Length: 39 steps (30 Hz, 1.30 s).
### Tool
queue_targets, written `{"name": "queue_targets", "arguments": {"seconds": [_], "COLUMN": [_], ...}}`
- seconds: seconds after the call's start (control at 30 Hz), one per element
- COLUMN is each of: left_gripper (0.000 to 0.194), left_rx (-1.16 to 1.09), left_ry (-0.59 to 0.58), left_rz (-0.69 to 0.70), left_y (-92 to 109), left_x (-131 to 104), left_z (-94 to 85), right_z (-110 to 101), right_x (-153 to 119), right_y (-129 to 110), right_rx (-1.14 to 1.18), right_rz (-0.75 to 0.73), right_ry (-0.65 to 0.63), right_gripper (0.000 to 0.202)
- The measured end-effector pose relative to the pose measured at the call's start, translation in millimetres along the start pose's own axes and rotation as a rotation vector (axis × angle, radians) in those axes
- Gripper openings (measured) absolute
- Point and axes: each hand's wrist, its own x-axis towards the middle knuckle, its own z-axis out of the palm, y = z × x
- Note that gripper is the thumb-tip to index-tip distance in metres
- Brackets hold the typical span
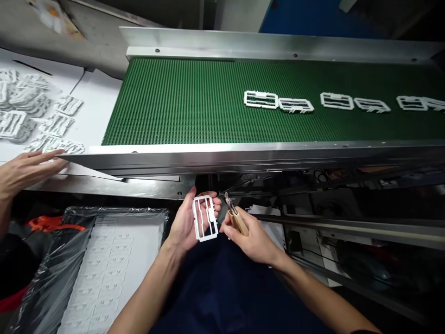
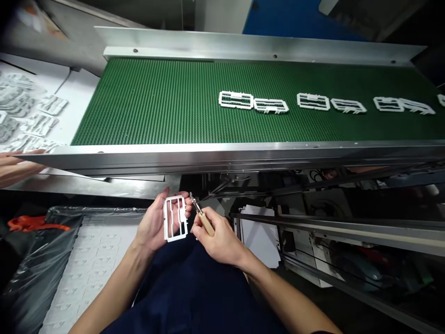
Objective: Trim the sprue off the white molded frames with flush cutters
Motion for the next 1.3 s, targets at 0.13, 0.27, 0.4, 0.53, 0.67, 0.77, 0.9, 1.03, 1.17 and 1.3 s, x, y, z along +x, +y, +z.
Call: {"name": "queue_targets", "arguments": {"seconds": [0.13, 0.27, 0.4, 0.53, 0.67, 0.77, 0.9, 1.03, 1.17, 1.3], "left_gripper": [0.044, 0.044, 0.044, 0.043, 0.044, 0.044, 0.043, 0.041, 0.041, 0.040], "left_rx": [-0.002, -0.003, -0.009, -0.001, -0.005, -0.002, 0.002, 0.005, -0.003, -0.030], "left_ry": [0.008, -0.012, -0.015, 0.007, 0.010, 0.007, 0.010, 0.016, 0.011, 0.002], "left_rz": [0.026, 0.051, 0.063, 0.072, 0.070, 0.068, 0.070, 0.083, 0.088, 0.099], "left_y": [2.1, 4.5, 6.4, 6.9, 5.6, 4.5, 3.6, 2.7, 1.2, -2.4], "left_x": [0.8, 1.9, 2.0, 2.6, 3.2, 2.4, 2.1, 2.6, 1.5, 2.0], "left_z": [0.9, -0.6, -1.3, -0.1, 1.6, 3.1, 4.6, 4.9, 3.9, 4.6], "right_z": [14.2, 20.3, 20.7, 14.5, 10.5, 12.4, 15.5, 13.5, 12.9, 19.8], "right_x": [2.4, 2.7, 1.1, -0.9, -1.1, -0.9, -1.3, -2.1, -3.2, -3.0], "right_y": [2.5, 1.9, 7.3, 17.3, 20.6, 16.4, 11.5, 14.5, 16.4, 8.2], "right_rx": [0.165, 0.237, 0.151, -0.073, -0.160, -0.146, -0.166, -0.171, -0.178, -0.156], "right_rz": [-0.014, -0.037, -0.024, -0.012, -0.050, -0.039, -0.022, -0.023, -0.023, -0.079], "right_ry": [0.031, 0.034, 0.115, 0.244, 0.334, 0.327, 0.371, 0.398, 0.386, 0.347], "right_gripper": [0.008, 0.008, 0.009, 0.012, 0.008, 0.012, 0.016, 0.016, 0.020, 0.028]}}
